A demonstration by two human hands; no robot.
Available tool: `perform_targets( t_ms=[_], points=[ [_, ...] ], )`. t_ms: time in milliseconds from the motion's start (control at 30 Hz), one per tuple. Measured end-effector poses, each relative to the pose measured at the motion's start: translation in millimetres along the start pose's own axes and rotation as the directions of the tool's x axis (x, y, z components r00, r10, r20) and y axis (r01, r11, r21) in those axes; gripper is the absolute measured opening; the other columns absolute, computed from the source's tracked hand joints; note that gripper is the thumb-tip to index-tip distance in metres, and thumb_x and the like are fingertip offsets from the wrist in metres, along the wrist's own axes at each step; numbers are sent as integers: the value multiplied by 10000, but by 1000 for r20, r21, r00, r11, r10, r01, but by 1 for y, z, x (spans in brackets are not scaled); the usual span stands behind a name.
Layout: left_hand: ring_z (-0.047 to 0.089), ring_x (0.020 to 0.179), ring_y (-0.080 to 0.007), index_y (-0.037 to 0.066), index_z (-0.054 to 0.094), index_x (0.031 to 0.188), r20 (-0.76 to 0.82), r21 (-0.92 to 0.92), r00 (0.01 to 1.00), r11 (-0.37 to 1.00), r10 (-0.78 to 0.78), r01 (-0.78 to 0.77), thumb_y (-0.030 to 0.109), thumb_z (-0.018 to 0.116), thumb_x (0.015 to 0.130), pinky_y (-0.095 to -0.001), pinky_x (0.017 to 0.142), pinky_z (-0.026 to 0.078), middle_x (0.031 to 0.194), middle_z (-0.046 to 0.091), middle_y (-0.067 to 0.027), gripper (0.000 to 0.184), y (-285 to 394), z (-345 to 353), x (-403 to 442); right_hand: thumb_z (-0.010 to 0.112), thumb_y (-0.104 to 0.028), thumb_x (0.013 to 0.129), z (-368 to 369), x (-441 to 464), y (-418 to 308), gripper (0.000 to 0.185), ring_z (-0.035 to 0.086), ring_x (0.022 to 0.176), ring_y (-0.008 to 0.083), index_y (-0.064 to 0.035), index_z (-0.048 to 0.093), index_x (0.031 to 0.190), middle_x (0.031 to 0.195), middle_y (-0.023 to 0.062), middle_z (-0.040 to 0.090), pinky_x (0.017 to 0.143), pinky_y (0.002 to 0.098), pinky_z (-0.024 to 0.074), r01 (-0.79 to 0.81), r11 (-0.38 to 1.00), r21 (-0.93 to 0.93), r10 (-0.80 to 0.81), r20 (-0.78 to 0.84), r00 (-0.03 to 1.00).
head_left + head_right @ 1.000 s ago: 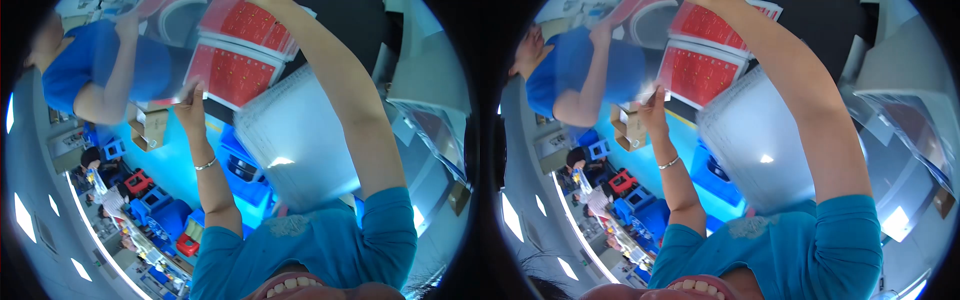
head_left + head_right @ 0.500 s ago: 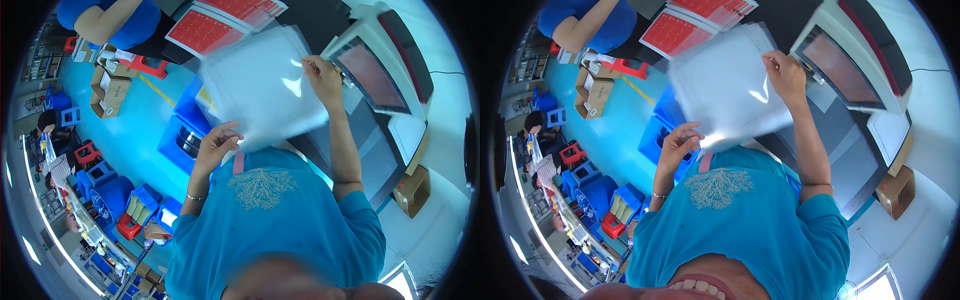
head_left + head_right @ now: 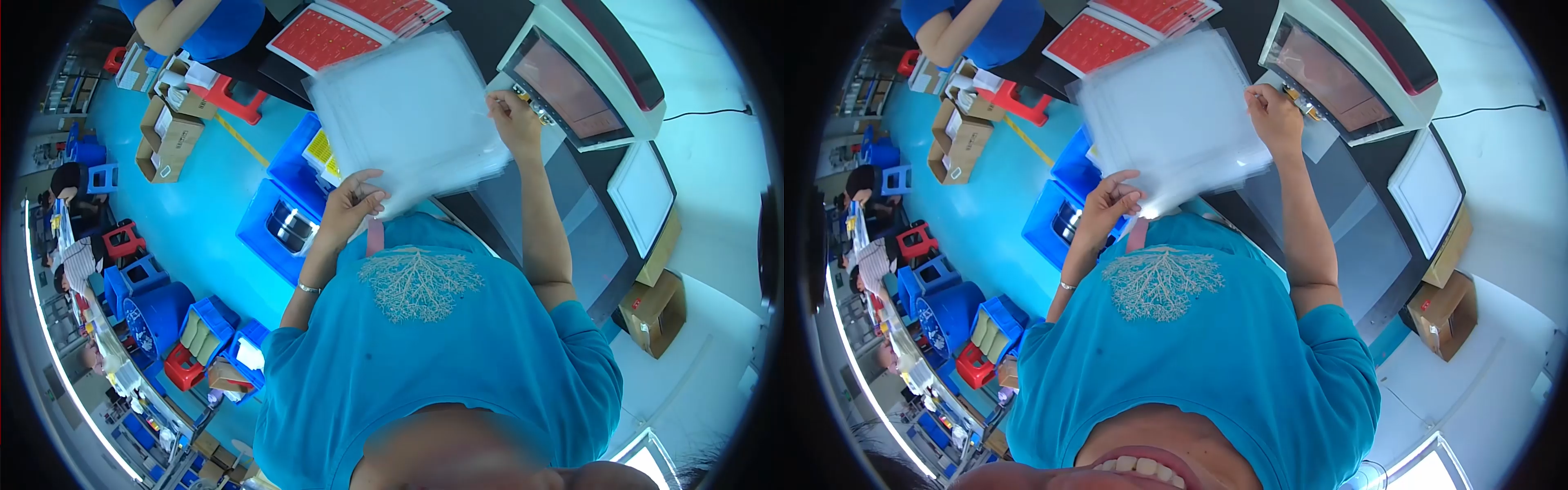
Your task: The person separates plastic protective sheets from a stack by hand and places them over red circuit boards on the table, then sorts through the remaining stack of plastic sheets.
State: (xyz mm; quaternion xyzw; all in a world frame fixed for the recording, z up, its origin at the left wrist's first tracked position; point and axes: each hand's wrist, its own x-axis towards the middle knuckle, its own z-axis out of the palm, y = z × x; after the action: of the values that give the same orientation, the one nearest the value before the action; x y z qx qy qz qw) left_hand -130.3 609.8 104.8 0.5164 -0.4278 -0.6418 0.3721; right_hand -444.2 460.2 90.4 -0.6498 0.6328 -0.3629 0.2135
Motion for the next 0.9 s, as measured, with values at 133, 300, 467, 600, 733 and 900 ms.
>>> perform_targets(
  t_ms=[133, 300, 467, 600, 733, 900],
  points=[
    [615, 924, -120, 57, 479, 1365, 184, -23, 980, 997, -74, 80, 198, 677, 918, -271, 828, 501, 1081, 667, -100, 509, 4, 23, -16, 612, -188, 906, -9, 6, -22, 107, 658, 618, 160, -129, 666, 978, 699, 16, 680, 605, 303, 507, 243, 970, -1, -242, -74, 967],
    [474, 1303, -262, 52, 295, 1475, -27, -487, 990, 863, 137, -133, 328, 608, 951, -356, 1041, 445, 1415, 452, -178, 670, -2, 16, -25, 574, -136, 943, -61, 19, -105, 109, 631, 590, 150, -100, 649, 1014, 704, 36, 659, 569, 278, 502, 407, 902, 148, -418, 56, 907],
    [527, 1251, -260, 36, 379, 1434, -166, -582, 981, 793, 102, -181, 328, 566, 976, -333, 1012, 468, 1376, 503, -173, 575, 9, -9, -28, 573, -126, 942, -70, 60, -135, 121, 608, 637, 133, -80, 637, 1033, 732, 35, 630, 604, 269, 491, 390, 895, 216, -440, 289, 850],
    [602, 1145, -225, 21, 464, 1383, 1, -353, 1000, 935, -22, 21, 283, 514, 1006, -324, 971, 489, 1254, 611, -150, 462, -6, 8, -18, 565, -154, 921, -10, 114, -111, 144, 637, 762, 206, -82, 638, 1022, 840, 53, 656, 696, 327, 495, 545, 836, 57, -508, 455, 731],
    [606, 1136, -247, 22, 411, 1417, 165, -344, 982, 928, -92, 144, 307, 458, 1023, -325, 970, 491, 1296, 581, -173, 489, -6, 38, -4, 569, -190, 911, 62, 138, -87, 159, 652, 919, 275, -122, 661, 1020, 984, 57, 690, 789, 390, 507, 632, 735, -246, -450, 521, 725],
    [606, 1136, -262, 25, 405, 1417, 381, -521, 916, 789, -127, 326, 328, 417, 1032, -328, 974, 487, 1305, 573, -180, 490, -22, 59, 29, 576, -191, 893, 111, 154, -60, 149, 647, 961, 266, -167, 688, 989, 999, 65, 688, 809, 417, 502, 721, 637, -272, -546, 500, 672]
  ],
)
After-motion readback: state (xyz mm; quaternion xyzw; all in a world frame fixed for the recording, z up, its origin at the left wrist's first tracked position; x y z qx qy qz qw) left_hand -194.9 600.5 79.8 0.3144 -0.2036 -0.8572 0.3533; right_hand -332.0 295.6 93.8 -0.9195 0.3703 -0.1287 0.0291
